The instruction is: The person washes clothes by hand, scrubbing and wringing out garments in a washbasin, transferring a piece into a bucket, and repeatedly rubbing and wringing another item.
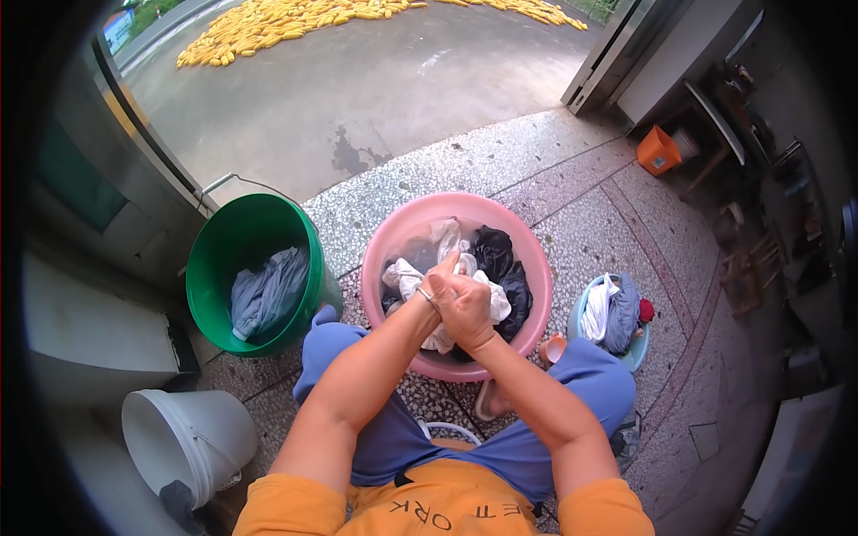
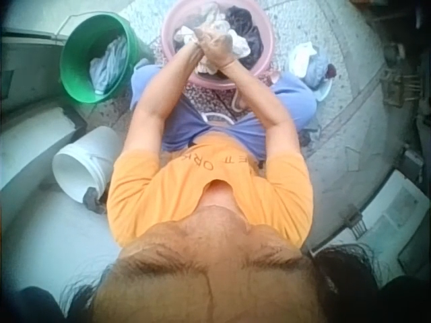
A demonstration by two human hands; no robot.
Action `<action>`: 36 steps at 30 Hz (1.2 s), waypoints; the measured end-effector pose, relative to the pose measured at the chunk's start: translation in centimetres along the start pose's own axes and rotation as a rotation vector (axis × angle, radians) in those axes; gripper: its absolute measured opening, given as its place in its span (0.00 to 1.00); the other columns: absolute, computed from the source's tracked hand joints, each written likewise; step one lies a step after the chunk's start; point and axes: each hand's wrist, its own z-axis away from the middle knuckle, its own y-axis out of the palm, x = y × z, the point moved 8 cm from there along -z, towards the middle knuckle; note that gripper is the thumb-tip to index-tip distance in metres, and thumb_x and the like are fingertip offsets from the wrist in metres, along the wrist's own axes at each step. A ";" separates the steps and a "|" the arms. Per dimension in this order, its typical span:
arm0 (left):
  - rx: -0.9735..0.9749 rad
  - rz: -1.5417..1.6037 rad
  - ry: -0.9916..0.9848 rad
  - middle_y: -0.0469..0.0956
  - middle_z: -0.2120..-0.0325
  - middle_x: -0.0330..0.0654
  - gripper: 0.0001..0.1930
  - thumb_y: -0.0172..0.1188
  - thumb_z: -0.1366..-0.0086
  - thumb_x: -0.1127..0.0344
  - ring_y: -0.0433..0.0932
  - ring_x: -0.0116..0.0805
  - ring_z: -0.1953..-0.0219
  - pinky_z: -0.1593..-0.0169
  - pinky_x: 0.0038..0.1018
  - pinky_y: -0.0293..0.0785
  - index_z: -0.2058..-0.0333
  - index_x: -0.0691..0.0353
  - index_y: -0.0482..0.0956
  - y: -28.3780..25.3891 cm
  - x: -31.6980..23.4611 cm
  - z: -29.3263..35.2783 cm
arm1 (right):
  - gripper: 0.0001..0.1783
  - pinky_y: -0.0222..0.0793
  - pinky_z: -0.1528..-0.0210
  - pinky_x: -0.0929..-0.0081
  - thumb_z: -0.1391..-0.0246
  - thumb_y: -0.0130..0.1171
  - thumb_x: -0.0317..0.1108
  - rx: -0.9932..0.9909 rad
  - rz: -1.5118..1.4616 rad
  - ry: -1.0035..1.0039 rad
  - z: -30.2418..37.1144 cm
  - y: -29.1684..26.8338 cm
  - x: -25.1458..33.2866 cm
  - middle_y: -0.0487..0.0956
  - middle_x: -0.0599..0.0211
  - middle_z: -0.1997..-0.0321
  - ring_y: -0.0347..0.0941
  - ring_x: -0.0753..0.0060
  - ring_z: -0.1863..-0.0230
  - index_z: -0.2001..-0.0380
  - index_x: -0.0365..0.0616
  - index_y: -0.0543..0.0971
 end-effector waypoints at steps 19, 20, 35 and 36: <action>-0.786 -0.231 -0.036 0.78 0.72 0.41 0.13 0.47 0.39 0.59 0.77 0.33 0.72 0.66 0.29 0.76 0.67 0.61 0.75 5.4 3.2 1.8 | 0.28 0.63 0.74 0.62 0.45 0.43 0.53 -0.041 0.366 0.406 -0.2 -4.8 -11.8 0.74 0.50 0.78 0.71 0.50 0.75 0.83 0.38 0.72; -0.762 -0.241 -0.022 0.78 0.71 0.41 0.13 0.47 0.39 0.57 0.78 0.33 0.71 0.66 0.29 0.75 0.66 0.60 0.75 5.0 2.3 2.2 | 0.28 0.63 0.74 0.62 0.45 0.43 0.53 -0.033 0.361 0.395 0.3 -4.8 -12.6 0.74 0.50 0.78 0.71 0.50 0.75 0.83 0.38 0.72; -0.758 -0.279 0.191 0.73 0.68 0.38 0.16 0.39 0.33 0.54 0.73 0.31 0.67 0.62 0.28 0.72 0.62 0.60 0.70 2.2 0.5 1.9 | 0.12 0.68 0.60 0.77 0.47 0.51 0.30 -0.188 -0.746 0.547 1.6 -4.4 -9.0 0.75 0.62 0.63 0.72 0.70 0.62 0.59 0.39 0.71; -0.771 -0.277 0.209 0.73 0.68 0.38 0.16 0.39 0.33 0.54 0.73 0.31 0.67 0.62 0.28 0.72 0.62 0.60 0.70 0.5 -0.4 2.7 | 0.11 0.67 0.60 0.77 0.47 0.51 0.32 -0.097 -0.582 0.324 0.8 -2.8 -4.2 0.75 0.62 0.66 0.71 0.71 0.66 0.62 0.39 0.72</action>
